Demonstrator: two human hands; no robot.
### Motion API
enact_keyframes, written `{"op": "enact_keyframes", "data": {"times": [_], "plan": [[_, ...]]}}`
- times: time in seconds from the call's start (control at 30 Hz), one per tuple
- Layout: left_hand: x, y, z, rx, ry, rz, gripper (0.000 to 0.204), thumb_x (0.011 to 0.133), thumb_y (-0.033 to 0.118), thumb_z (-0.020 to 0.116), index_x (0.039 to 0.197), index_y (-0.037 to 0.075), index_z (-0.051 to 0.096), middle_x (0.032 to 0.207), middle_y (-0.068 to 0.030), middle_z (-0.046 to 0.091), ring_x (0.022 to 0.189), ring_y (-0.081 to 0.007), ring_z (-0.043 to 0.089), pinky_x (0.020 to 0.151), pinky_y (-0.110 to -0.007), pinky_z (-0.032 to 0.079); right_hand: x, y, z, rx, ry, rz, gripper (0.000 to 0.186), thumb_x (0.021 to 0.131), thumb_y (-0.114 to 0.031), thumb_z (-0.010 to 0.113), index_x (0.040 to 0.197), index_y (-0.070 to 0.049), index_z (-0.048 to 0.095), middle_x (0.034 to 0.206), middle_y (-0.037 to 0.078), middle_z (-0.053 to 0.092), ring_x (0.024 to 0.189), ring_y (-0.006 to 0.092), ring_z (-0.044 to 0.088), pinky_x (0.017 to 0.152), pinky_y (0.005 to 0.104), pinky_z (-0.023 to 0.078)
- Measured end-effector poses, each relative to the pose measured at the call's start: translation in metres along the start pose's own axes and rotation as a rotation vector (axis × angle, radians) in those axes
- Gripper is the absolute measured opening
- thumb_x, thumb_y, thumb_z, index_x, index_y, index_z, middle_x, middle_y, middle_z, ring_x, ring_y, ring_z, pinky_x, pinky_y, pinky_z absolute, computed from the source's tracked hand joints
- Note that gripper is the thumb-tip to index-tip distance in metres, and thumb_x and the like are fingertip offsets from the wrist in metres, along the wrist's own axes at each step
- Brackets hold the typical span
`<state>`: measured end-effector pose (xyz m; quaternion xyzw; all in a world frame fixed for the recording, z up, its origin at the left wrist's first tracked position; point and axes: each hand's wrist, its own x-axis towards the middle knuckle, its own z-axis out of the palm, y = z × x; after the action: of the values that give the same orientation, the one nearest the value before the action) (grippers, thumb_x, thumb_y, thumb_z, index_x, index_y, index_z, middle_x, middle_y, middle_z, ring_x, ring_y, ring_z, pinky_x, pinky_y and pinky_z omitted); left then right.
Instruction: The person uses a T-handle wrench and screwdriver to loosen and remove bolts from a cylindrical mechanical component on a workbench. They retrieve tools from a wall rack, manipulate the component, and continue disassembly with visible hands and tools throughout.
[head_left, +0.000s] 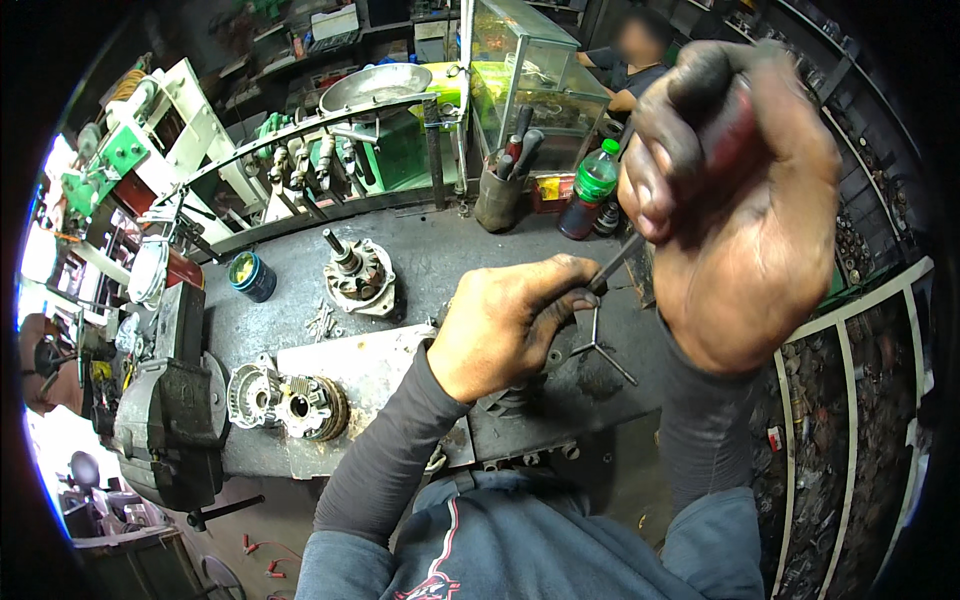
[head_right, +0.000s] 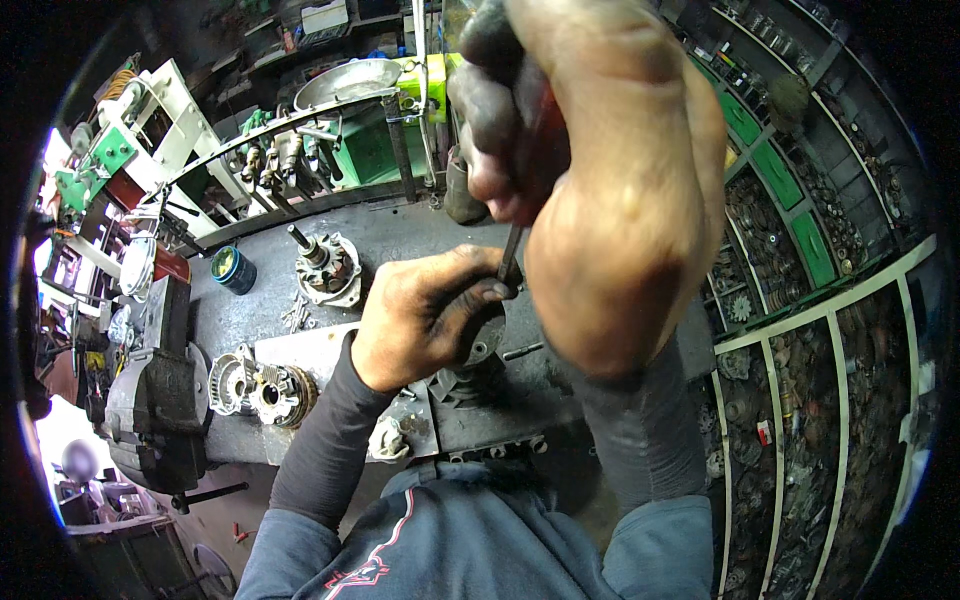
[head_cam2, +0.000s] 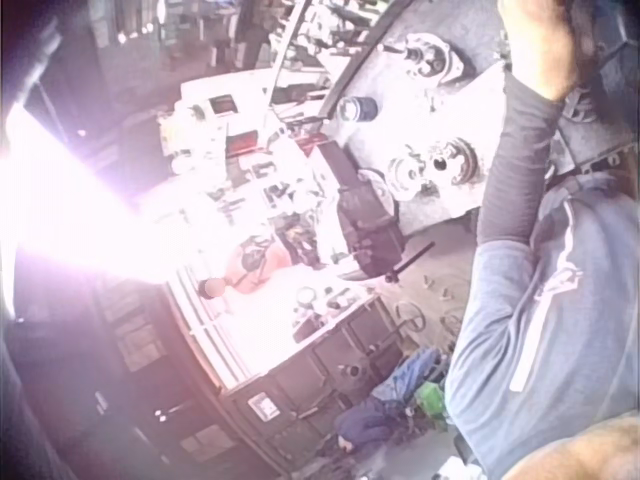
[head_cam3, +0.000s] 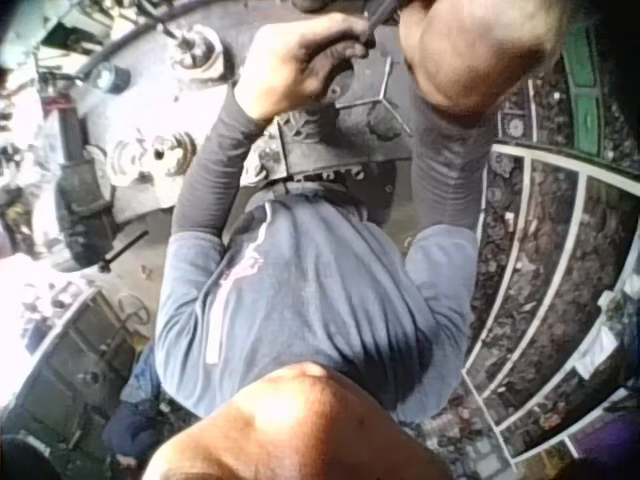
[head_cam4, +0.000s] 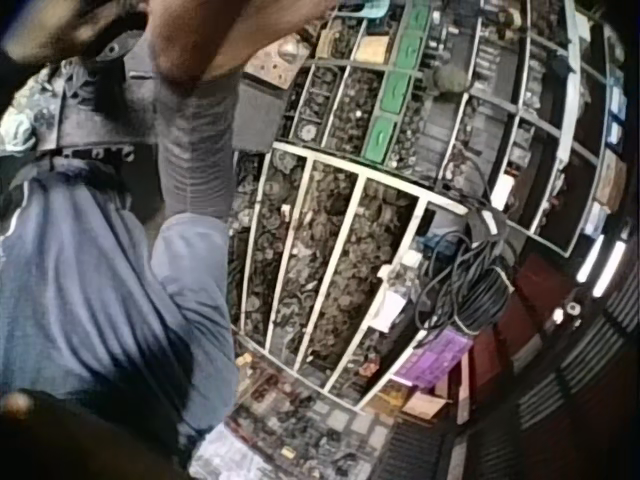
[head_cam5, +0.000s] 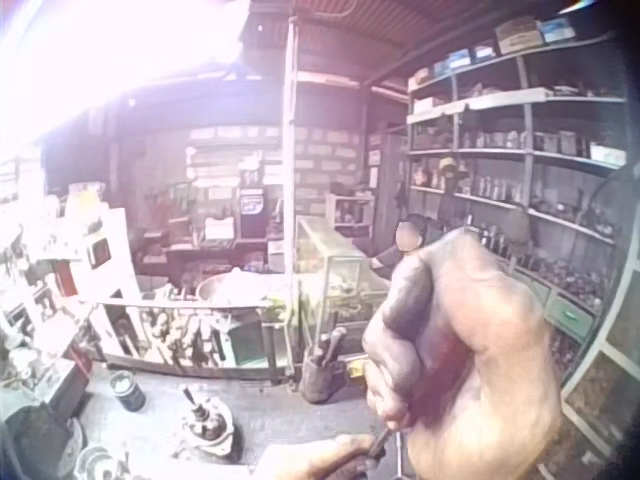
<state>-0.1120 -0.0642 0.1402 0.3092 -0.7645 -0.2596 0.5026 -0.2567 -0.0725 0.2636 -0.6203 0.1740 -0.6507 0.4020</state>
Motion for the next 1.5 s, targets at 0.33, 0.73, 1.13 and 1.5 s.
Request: {"op": "enact_keyframes", "data": {"times": [0.33, 0.73, 1.13, 1.5], "plan": [[-0.003, -0.002, -0.002, 0.058, -0.037, 0.015, 0.024, 0.086, 0.002, 0.07, 0.11, 0.006, 0.067, 0.091, -0.0149, 0.072, 0.084, -0.037, 0.072, 0.072, -0.041, 0.057, 0.056, 0.009, 0.0, 0.507, -0.871, 0.183, 0.04, 0.108, -0.039, 0.046, 0.108, -0.001, 0.056, 0.069, 0.007, 0.055, 0.051, 0.0163, 0.049, 0.047, 0.031, 0.043], [0.02, -0.007, -0.045, -0.301, -0.128, -0.072, 0.036, 0.098, 0.012, 0.067, 0.133, 0.005, 0.066, 0.117, -0.0188, 0.074, 0.112, -0.0265, 0.072, 0.099, -0.038, 0.053, 0.042, -0.034, -0.005, -0.839, -0.475, -0.145, 0.043, 0.106, -0.041, 0.055, 0.11, 0.001, 0.062, 0.083, 0.004, 0.06, 0.071, 0.0119, 0.058, 0.068, 0.0295, 0.049], [0.017, -0.003, -0.042, -0.35, -0.218, -0.137, 0.035, 0.097, 0.008, 0.068, 0.132, 0.001, 0.067, 0.115, -0.0136, 0.077, 0.108, -0.0165, 0.071, 0.097, -0.033, 0.055, 0.039, -0.081, -0.026, -1.24, -0.722, 0.075, 0.048, 0.094, -0.023, 0.076, 0.133, -0.003, 0.057, 0.111, 0.007, 0.06, 0.102, 0.0166, 0.063, 0.093, 0.0329, 0.053], [0.018, -0.003, -0.017, -0.424, -0.127, -0.204, 0.027, 0.088, 0.001, 0.08, 0.114, -0.003, 0.076, 0.098, -0.0087, 0.079, 0.089, -0.0092, 0.07, 0.083, -0.028, 0.058, 0.027, -0.048, -0.035, -0.988, -0.566, -0.157, 0.039, 0.099, -0.018, 0.065, 0.134, -0.005, 0.056, 0.105, 0.006, 0.061, 0.101, 0.0164, 0.062, 0.091, 0.0351, 0.052]]}}
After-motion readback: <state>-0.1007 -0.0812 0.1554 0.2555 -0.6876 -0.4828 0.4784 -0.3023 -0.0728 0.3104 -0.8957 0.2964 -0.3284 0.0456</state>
